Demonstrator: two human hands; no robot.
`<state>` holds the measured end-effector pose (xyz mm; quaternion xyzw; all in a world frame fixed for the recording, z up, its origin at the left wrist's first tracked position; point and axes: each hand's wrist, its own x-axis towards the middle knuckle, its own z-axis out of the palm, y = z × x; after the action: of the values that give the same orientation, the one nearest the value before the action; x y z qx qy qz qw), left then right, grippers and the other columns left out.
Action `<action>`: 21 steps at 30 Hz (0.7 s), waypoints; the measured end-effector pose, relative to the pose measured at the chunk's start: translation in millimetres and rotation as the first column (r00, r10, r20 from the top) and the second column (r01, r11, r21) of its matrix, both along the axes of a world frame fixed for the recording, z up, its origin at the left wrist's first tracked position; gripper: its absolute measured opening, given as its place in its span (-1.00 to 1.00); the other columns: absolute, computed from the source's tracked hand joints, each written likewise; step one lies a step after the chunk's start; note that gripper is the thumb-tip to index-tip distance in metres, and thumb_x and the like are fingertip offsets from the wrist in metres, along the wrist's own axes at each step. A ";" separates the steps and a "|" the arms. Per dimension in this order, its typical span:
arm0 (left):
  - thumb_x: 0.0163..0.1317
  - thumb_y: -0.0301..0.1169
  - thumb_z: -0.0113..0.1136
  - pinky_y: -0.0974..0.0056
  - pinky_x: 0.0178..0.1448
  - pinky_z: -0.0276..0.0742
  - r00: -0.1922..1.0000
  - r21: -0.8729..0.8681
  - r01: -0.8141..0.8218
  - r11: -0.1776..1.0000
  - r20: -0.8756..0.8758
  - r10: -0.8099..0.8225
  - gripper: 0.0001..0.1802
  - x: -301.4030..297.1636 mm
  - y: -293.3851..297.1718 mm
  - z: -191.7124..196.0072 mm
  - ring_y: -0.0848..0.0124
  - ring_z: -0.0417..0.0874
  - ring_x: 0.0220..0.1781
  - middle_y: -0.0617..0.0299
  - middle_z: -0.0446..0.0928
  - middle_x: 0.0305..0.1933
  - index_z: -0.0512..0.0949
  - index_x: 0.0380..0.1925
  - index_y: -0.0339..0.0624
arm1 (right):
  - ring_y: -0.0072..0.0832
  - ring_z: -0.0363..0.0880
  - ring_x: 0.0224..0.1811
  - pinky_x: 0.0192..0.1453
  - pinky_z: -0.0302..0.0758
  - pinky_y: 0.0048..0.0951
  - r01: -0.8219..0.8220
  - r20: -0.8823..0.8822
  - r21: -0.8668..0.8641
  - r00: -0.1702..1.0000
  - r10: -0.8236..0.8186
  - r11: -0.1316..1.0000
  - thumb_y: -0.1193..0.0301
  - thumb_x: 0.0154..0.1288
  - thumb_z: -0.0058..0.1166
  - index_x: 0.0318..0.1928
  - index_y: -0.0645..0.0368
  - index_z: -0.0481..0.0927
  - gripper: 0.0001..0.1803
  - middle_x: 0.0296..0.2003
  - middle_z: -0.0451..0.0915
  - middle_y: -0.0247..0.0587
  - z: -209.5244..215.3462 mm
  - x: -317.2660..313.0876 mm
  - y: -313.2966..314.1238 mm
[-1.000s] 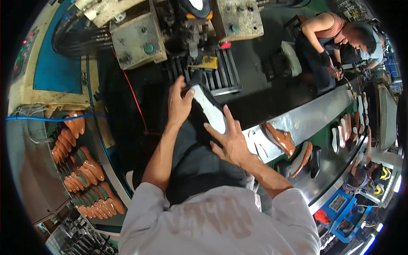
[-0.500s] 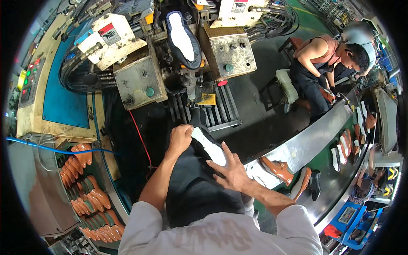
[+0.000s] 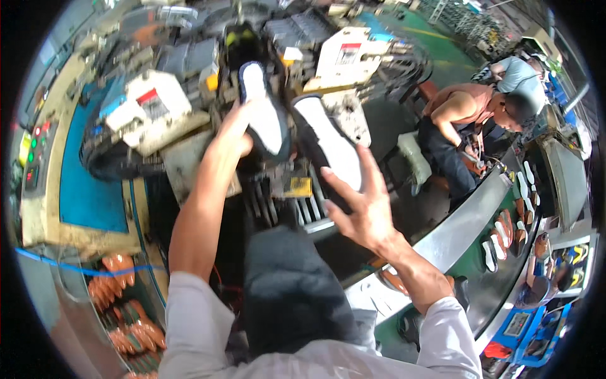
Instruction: The person assembles shoes by attaching white insoles to black shoe uppers. They pick up a shoe upper and an insole, press them together, and place the assembled shoe on a conveyor belt. The process is repeated for multiple units in a factory setting.
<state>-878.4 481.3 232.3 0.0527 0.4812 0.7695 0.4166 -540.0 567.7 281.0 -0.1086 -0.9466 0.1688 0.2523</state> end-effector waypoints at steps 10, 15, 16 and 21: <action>0.37 -0.09 0.39 -0.49 0.32 0.65 0.993 0.185 0.014 0.983 -0.118 0.008 -0.06 139.5 -228.3 36.6 -0.33 0.67 0.25 -0.28 0.48 0.38 0.15 0.59 -0.21 | 0.36 0.41 0.33 0.43 0.52 0.18 -0.029 -0.049 -0.115 0.999 0.023 0.993 0.18 0.28 0.40 0.49 -0.38 0.56 -0.27 0.68 -0.18 0.42 -30.2 -177.1 17.9; 0.19 0.55 0.18 -0.60 0.38 0.49 0.999 0.310 0.045 0.950 0.014 -0.051 0.33 167.3 -291.6 -5.3 -0.45 0.59 0.33 -0.35 0.36 0.52 0.05 0.65 -0.22 | 0.36 0.42 0.32 0.47 0.47 0.18 -0.040 -0.103 -0.118 0.994 0.028 0.992 0.17 0.31 0.40 0.51 -0.41 0.52 -0.26 0.68 -0.19 0.39 -53.0 -172.9 7.4; 0.21 0.60 0.10 -0.59 0.36 0.51 1.000 0.284 -0.004 0.959 -0.009 0.007 0.33 179.8 -295.7 1.7 -0.43 0.62 0.30 -0.36 0.36 0.51 0.06 0.65 -0.23 | 0.35 0.42 0.31 0.47 0.47 0.18 -0.044 -0.115 -0.117 0.993 0.030 0.992 0.17 0.32 0.40 0.51 -0.42 0.53 -0.26 0.68 -0.18 0.39 -56.4 -171.5 5.5; 0.43 0.56 -0.24 -0.18 0.47 0.48 0.997 0.142 -0.073 0.987 -0.029 0.078 0.10 212.2 -334.6 -20.3 -0.08 0.54 0.39 -0.08 0.43 0.50 0.10 0.68 -0.02 | 0.33 0.42 0.34 0.47 0.49 0.14 -0.048 -0.080 -0.129 0.996 0.038 0.990 0.16 0.31 0.40 0.49 -0.41 0.54 -0.28 0.67 -0.13 0.39 -50.9 -176.1 -0.5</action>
<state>-666.1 146.7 212.0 0.0769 0.4345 0.8158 0.3739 -716.1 567.2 230.1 -0.0980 -0.9251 0.2401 0.2775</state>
